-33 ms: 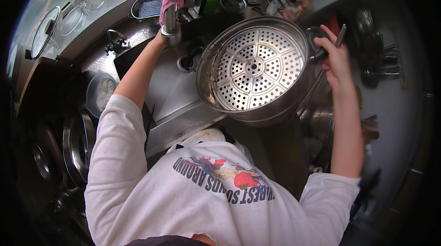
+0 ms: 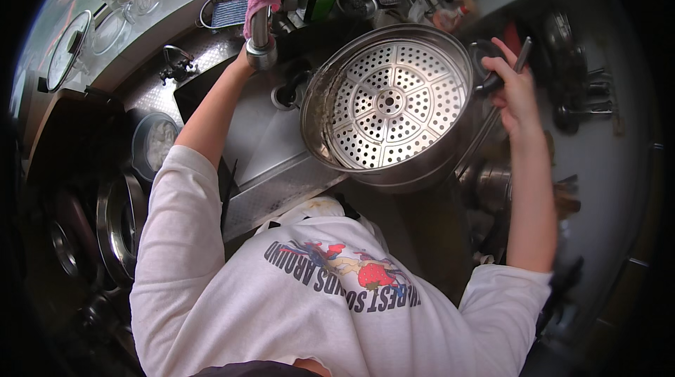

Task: The person uses a yellow spatula and chopsticks to transfer steamed dumplings from a steamer pot onto a plate and into a bowl. After serving, the person removes the steamer insert and rinses it under the tap.

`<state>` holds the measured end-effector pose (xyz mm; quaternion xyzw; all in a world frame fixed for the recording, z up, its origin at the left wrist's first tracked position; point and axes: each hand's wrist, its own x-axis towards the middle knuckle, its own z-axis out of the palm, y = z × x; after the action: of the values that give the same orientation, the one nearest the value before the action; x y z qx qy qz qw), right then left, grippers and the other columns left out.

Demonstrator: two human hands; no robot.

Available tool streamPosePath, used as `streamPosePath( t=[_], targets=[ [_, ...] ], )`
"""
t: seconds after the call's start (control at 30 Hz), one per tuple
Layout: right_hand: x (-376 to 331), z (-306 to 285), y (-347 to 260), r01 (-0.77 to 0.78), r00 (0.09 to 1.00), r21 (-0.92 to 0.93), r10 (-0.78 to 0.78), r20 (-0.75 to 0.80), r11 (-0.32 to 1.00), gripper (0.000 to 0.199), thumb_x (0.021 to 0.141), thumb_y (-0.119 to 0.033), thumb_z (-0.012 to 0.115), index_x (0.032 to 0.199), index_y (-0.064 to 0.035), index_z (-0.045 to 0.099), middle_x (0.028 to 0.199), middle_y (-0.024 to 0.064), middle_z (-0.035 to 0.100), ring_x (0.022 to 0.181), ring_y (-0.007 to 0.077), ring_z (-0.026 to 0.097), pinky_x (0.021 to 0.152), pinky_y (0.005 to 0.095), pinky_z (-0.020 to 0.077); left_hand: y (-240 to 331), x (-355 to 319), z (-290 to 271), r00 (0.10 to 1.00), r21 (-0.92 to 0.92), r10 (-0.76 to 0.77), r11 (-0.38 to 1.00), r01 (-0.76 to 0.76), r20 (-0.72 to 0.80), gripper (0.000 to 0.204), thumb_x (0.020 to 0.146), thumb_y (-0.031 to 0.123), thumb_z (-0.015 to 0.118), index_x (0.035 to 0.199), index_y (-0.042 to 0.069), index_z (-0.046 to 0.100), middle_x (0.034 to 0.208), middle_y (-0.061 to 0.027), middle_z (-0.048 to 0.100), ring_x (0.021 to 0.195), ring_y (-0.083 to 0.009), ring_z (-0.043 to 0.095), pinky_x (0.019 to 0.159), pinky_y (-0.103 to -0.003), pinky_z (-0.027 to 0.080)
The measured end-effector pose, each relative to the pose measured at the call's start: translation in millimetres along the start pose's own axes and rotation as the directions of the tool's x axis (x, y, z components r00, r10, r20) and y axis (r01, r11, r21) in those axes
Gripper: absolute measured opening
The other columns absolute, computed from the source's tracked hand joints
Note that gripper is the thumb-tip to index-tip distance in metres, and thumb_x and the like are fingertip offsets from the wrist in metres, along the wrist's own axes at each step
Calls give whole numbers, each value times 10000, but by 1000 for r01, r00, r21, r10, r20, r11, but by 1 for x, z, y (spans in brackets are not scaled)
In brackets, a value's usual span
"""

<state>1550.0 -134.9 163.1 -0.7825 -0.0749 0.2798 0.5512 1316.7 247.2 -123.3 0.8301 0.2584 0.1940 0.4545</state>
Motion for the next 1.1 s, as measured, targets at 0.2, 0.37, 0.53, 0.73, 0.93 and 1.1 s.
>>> streamPosePath(
  t=[0.2,0.37,0.53,0.73,0.93,1.1],
  targets=[
    [5,0,3,-1,1000,10,1,-10,1000,527,757,-137,660,1264,-105,518,759,-58,529,406,-5,314,362,173,157,34,-11,21,910,437,408,833,-340,-69,144,844,157,488,902,40,548,789,-140,502,782,-310,496,715,-387,411],
    [7,4,0,2,1000,13,-2,6,1000,533,753,-126,666,1265,-101,516,760,-56,527,398,-1,296,358,175,159,25,-36,32,939,458,326,855,-245,-106,251,877,222,532,1005,7,523,947,-131,581,994,-273,532,841,-389,417],
    [5,5,4,-8,1000,38,8,8,999,546,746,-113,673,1267,-98,511,766,-54,527,396,1,283,360,176,161,62,-50,5,975,174,-222,961,215,23,321,881,251,578,1156,88,548,1015,-67,621,941,-193,576,845,-323,447],
    [-3,16,13,-22,999,68,24,-28,997,577,742,-103,678,1286,-101,485,758,-58,515,446,-4,319,380,170,177,114,-73,-1,939,-115,-309,938,327,153,305,832,306,589,1056,100,618,948,-122,655,929,-279,623,787,-356,481],
    [4,45,15,84,996,131,-85,1,988,584,737,-66,693,1280,-79,479,703,-61,499,443,-9,332,377,170,178,168,-62,44,918,478,-177,878,-15,354,401,789,307,639,1137,110,610,957,-121,645,940,-247,594,837,-393,415],
    [1,86,-6,113,993,89,-114,0,990,567,774,-69,669,1304,-87,470,653,-86,479,433,-22,290,381,162,169,185,-40,103,886,567,-147,811,-148,441,630,654,415,750,1163,97,561,1004,-141,628,1047,-310,530,930,-455,338]
  ],
)
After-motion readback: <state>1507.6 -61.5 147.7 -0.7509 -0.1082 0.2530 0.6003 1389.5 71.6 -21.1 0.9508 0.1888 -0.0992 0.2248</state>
